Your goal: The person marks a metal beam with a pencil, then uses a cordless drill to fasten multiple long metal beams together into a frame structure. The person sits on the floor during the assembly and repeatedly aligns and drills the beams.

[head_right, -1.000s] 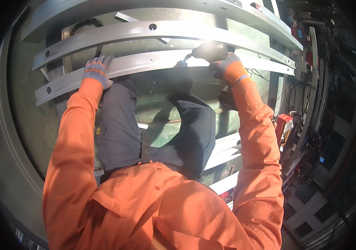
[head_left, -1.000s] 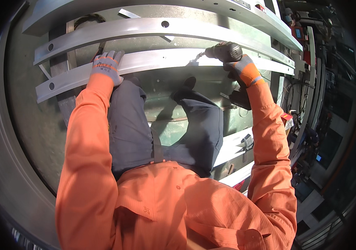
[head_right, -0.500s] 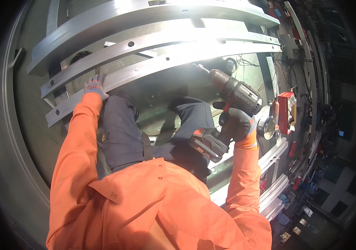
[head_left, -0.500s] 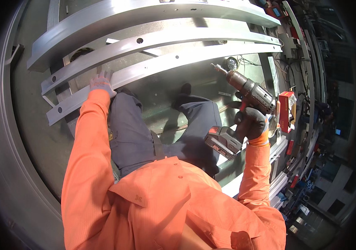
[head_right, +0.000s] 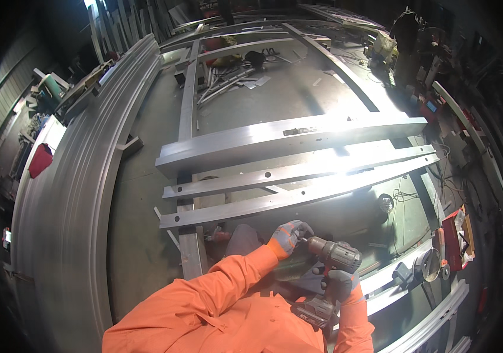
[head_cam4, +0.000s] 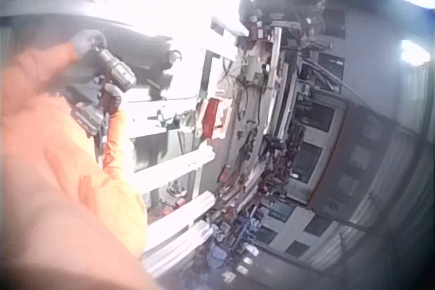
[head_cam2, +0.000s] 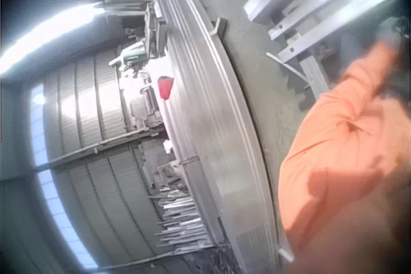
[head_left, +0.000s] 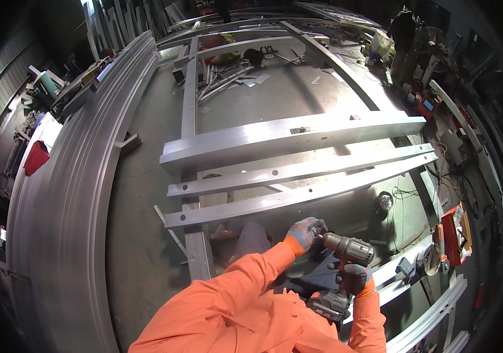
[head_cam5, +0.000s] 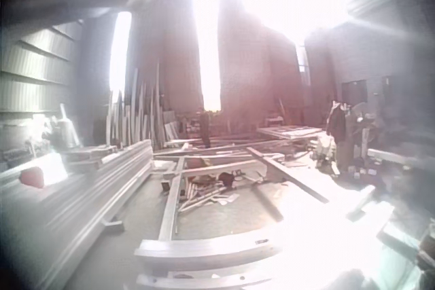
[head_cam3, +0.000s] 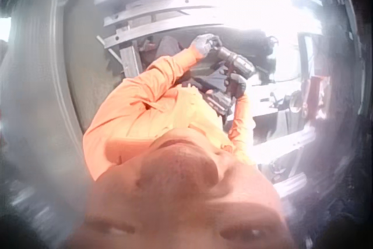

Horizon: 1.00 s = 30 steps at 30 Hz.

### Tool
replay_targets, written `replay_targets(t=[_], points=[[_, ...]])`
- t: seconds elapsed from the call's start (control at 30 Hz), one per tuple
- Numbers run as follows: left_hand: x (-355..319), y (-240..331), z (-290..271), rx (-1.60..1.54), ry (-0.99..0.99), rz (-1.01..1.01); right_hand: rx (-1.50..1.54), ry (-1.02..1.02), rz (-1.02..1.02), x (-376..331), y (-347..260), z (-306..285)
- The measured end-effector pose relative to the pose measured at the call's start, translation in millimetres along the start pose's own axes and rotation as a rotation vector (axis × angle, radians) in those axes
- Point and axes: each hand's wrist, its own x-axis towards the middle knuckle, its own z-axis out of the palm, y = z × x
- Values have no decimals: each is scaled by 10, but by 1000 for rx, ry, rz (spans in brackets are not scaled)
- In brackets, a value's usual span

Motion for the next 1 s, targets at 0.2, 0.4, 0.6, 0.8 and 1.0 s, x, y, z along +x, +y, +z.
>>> replay_targets(t=[0.2, 0.4, 0.6, 0.8, 1.0], points=[[-298, 482, -170, 825, -82, -302, -129, -137, -113, -29, 131, 186], [-138, 670, -247, 1102, -369, -584, -286, 6, -71, -121, 114, 295], [-50, 9, -1275, 1155, 25, -679, -187, 26, -190, -152, -179, 123], [-296, -172, -1246, 1288, -189, -572, 516, 115, -11, 575, 22, -1120], [-238, -751, -1412, 1377, -366, -547, 634, 182, 99, 1309, 503, -1561]])
